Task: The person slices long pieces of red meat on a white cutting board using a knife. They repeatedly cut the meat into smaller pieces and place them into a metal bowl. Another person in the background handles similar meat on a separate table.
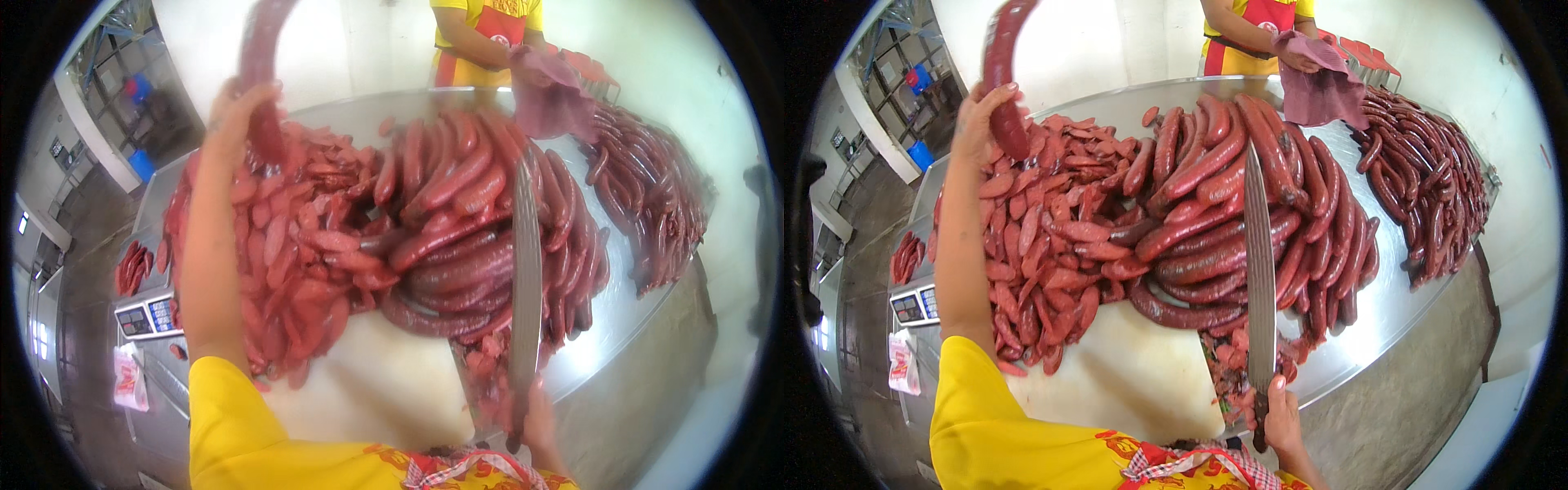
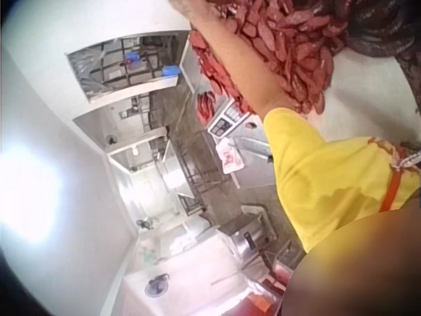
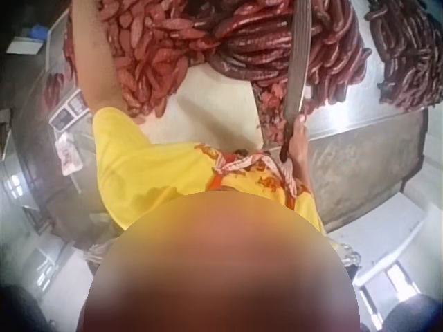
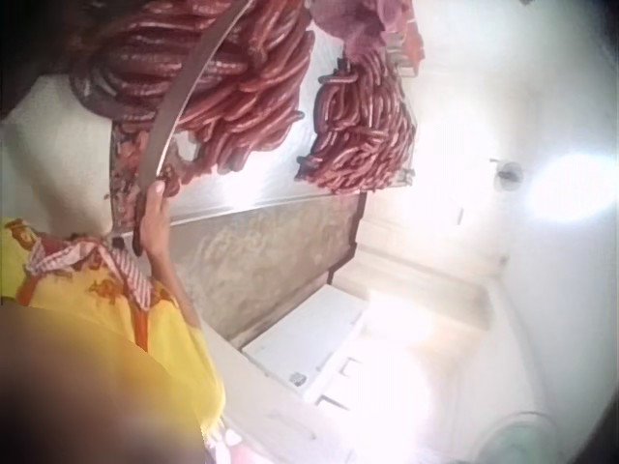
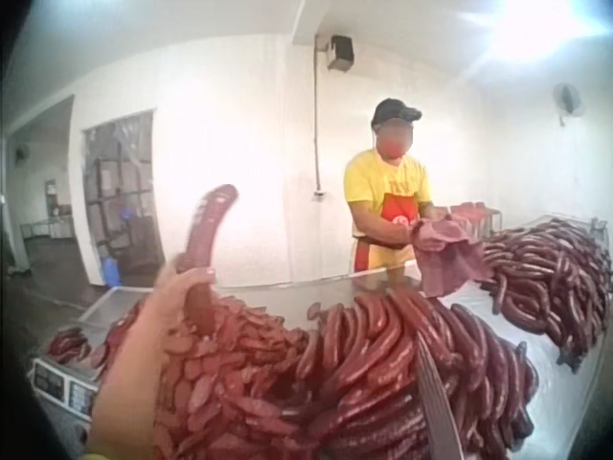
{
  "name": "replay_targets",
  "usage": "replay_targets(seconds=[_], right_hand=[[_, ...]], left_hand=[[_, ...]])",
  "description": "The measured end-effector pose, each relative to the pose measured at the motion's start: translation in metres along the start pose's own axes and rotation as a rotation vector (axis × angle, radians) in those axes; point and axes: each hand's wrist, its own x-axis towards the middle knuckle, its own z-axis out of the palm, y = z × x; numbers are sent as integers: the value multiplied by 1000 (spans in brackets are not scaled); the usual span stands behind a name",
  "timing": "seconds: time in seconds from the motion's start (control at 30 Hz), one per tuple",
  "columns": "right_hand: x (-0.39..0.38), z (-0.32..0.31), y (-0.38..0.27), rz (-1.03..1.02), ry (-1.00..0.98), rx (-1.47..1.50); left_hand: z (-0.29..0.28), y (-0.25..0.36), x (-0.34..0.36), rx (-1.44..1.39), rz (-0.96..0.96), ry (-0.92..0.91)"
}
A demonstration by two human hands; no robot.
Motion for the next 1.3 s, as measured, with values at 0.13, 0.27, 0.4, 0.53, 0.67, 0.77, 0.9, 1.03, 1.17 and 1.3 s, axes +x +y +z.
replay_targets(seconds=[0.13,0.27,0.4,0.53,0.67,0.77,0.9,1.03,1.17,1.3], right_hand=[[-19,-6,0,-40,-86,39],[-23,-28,9,-21,17,-181],[-25,-41,23,107,-96,-119],[-27,-51,30,56,-255,-459],[-23,-52,32,-33,-380,-722],[-22,-45,32,-148,-454,-862],[-30,-30,36,-179,-472,-894],[-39,-7,55,-200,-425,-867],[-50,1,84,-307,-334,-760],[-71,-25,102,-392,-221,-764]], left_hand=[[-9,65,-89,220,111,13],[-9,84,-232,628,-185,-258],[17,42,-343,656,-454,-853],[10,6,-400,711,-641,-1031],[0,-5,-439,975,-109,-647],[21,-11,-469,916,11,-462],[46,-7,-480,926,-13,-607],[78,-7,-472,939,-62,-788],[89,-14,-453,1058,-351,-641],[86,-27,-434,884,-206,-726]])
